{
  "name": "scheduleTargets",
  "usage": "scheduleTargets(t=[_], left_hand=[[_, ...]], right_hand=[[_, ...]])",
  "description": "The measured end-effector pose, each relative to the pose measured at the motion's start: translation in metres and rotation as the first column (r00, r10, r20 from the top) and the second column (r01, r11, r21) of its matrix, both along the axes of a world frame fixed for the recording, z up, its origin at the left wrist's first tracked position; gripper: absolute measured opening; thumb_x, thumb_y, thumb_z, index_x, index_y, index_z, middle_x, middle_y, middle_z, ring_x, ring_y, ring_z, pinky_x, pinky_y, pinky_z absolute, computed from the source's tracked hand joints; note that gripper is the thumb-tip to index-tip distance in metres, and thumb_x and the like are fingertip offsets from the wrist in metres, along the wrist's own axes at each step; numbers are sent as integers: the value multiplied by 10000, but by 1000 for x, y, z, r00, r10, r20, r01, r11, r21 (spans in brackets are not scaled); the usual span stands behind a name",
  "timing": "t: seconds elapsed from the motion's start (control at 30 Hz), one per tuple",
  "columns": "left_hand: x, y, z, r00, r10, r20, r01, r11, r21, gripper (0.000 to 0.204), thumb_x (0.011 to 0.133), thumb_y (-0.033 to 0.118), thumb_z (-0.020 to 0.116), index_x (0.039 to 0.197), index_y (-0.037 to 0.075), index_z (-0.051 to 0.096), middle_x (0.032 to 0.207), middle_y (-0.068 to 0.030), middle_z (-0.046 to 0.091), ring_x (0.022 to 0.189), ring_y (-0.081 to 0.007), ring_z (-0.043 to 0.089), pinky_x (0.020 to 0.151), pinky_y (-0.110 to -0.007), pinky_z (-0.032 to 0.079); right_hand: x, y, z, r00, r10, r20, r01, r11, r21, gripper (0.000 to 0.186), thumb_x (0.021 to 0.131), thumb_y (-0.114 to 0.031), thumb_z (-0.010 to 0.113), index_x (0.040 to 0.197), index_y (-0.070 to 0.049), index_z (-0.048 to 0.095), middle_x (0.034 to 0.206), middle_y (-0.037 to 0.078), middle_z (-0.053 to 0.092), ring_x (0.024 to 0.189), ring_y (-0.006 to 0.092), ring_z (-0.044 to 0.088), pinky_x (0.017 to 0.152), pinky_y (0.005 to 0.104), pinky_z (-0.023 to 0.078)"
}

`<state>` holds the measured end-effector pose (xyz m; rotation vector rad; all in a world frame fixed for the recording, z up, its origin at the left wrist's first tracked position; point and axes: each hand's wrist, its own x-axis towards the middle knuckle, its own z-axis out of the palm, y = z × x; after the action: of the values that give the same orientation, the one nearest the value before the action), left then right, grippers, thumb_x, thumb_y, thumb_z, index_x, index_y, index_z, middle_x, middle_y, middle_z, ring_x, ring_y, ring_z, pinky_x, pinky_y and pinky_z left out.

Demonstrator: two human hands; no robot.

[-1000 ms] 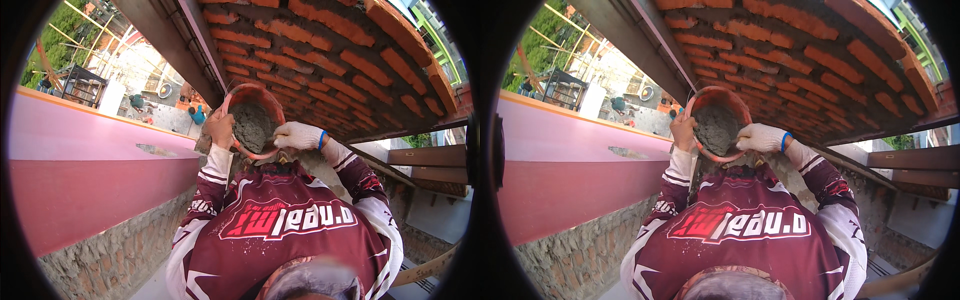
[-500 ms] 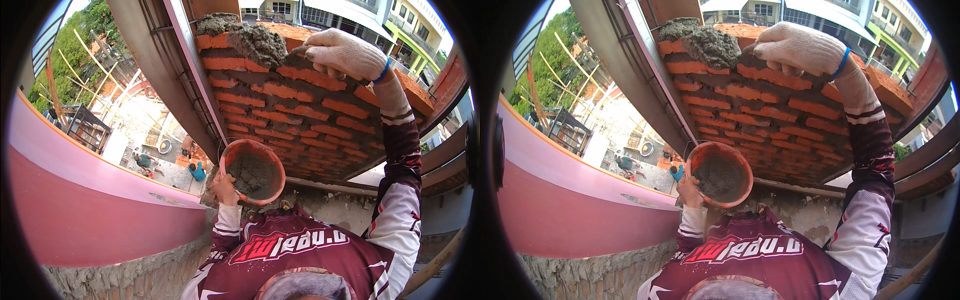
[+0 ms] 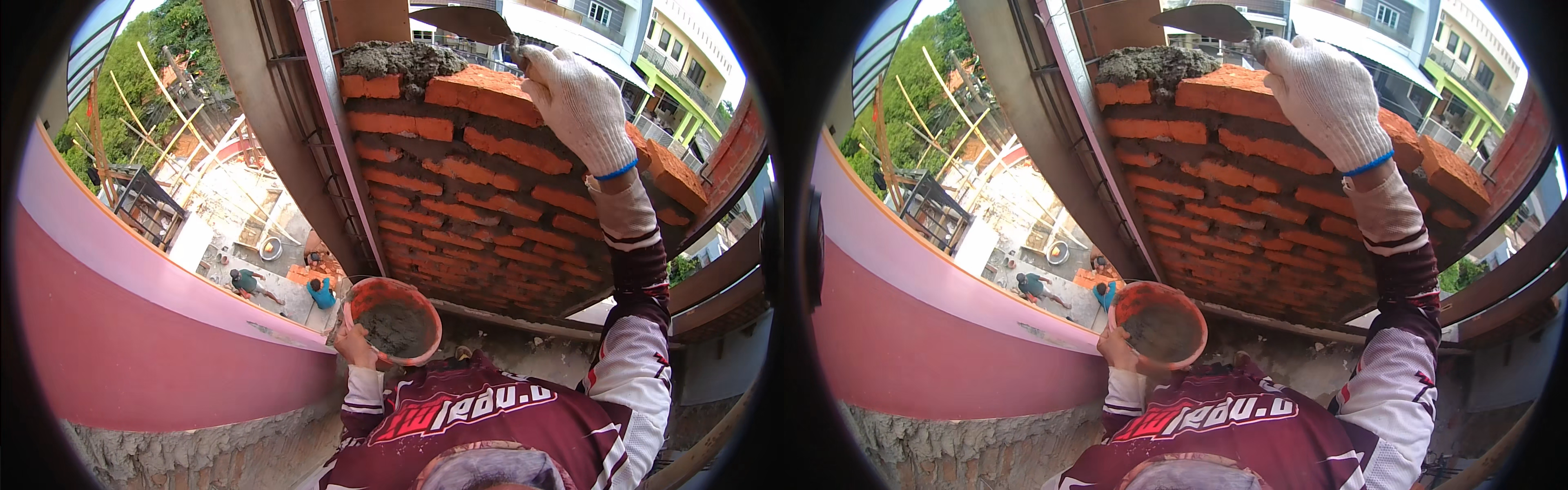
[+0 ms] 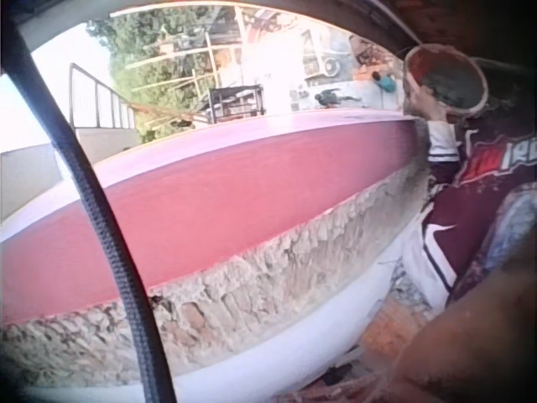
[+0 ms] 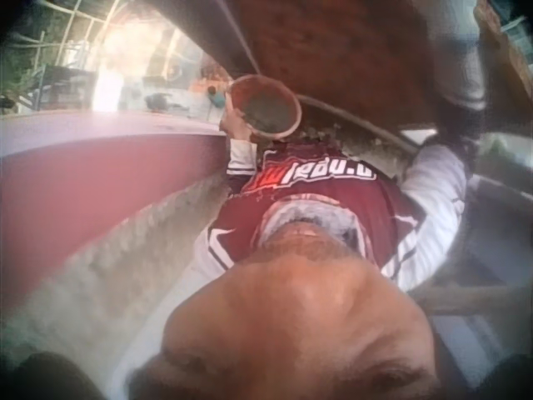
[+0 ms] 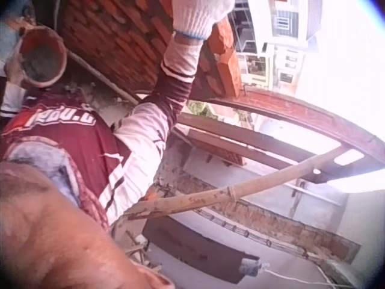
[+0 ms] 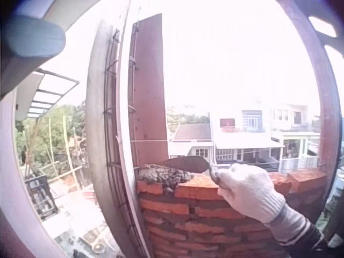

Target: The person places red bricks onto a partially built wall and applies mortar between them using a trowel. They repeatedly scoop mortar from a bucket, spread it on the bricks, and adjust the brick positions to align the wall.

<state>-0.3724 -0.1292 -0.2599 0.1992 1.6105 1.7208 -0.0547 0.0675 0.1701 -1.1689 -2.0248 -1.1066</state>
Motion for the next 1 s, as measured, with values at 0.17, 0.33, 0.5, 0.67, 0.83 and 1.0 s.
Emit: scheduleTargets(t=[0.17, 0.33, 0.5, 0.67, 0.83, 1.0], left_hand=[[14, 19, 16, 998, 38, -51, -19, 947, 321, 528, 747, -115, 521, 1241, -102, 705, 1011, -75, 759, 753, -108, 656, 647, -218, 485], [4, 34, 36, 943, -214, -255, 251, 960, 123, 580, 724, -103, 557, 1290, -100, 681, 942, 5, 709, 743, -52, 589, 667, -194, 452], [-4, 62, 51, 931, -207, -301, 306, 892, 332, 255, 696, -105, 602, 919, -107, 727, 908, 4, 714, 673, -40, 524, 613, -214, 396], [6, 73, 54, 900, -305, -313, 389, 886, 254, 143, 695, -97, 595, 794, -119, 696, 1155, -97, 758, 743, -60, 583, 628, -229, 420], [30, 82, 39, 835, -298, -463, 463, 836, 295, 74, 694, -86, 590, 711, -126, 650, 1312, -163, 722, 959, -102, 646, 715, -266, 468], [21, 82, 24, 875, -382, -298, 448, 873, 194, 208, 694, -96, 592, 869, -110, 702, 1128, -95, 737, 880, -91, 628, 691, -246, 456]], right_hand=[[-13, -51, -132, 947, 319, 24, -212, 683, -699, 240, 913, -273, 716, 1079, -108, 658, 870, 140, 684, 801, 336, 732, 660, 447, 587], [-82, -60, -284, 940, 315, 135, -25, 456, -890, 168, 901, -201, 653, 961, -53, 705, 894, 177, 743, 813, 352, 754, 679, 464, 602], [-96, -94, -306, 905, 425, -1, -132, 279, -951, 162, 903, -141, 607, 996, -30, 676, 875, 182, 740, 804, 368, 756, 666, 487, 606], [-52, -70, -302, 958, 283, 53, -116, 547, -829, 153, 881, -163, 642, 924, -41, 722, 888, 203, 751, 816, 367, 761, 653, 468, 608], [-58, -90, -349, 952, 288, -108, -100, -41, -994, 310, 893, -274, 621, 1000, -7, 736, 985, 248, 742, 935, 413, 733, 832, 511, 570], [-49, -122, -362, 925, 159, -346, -331, -110, -937, 339, 906, -325, 620, 1039, -23, 696, 968, 221, 723, 910, 409, 717, 842, 502, 553]])
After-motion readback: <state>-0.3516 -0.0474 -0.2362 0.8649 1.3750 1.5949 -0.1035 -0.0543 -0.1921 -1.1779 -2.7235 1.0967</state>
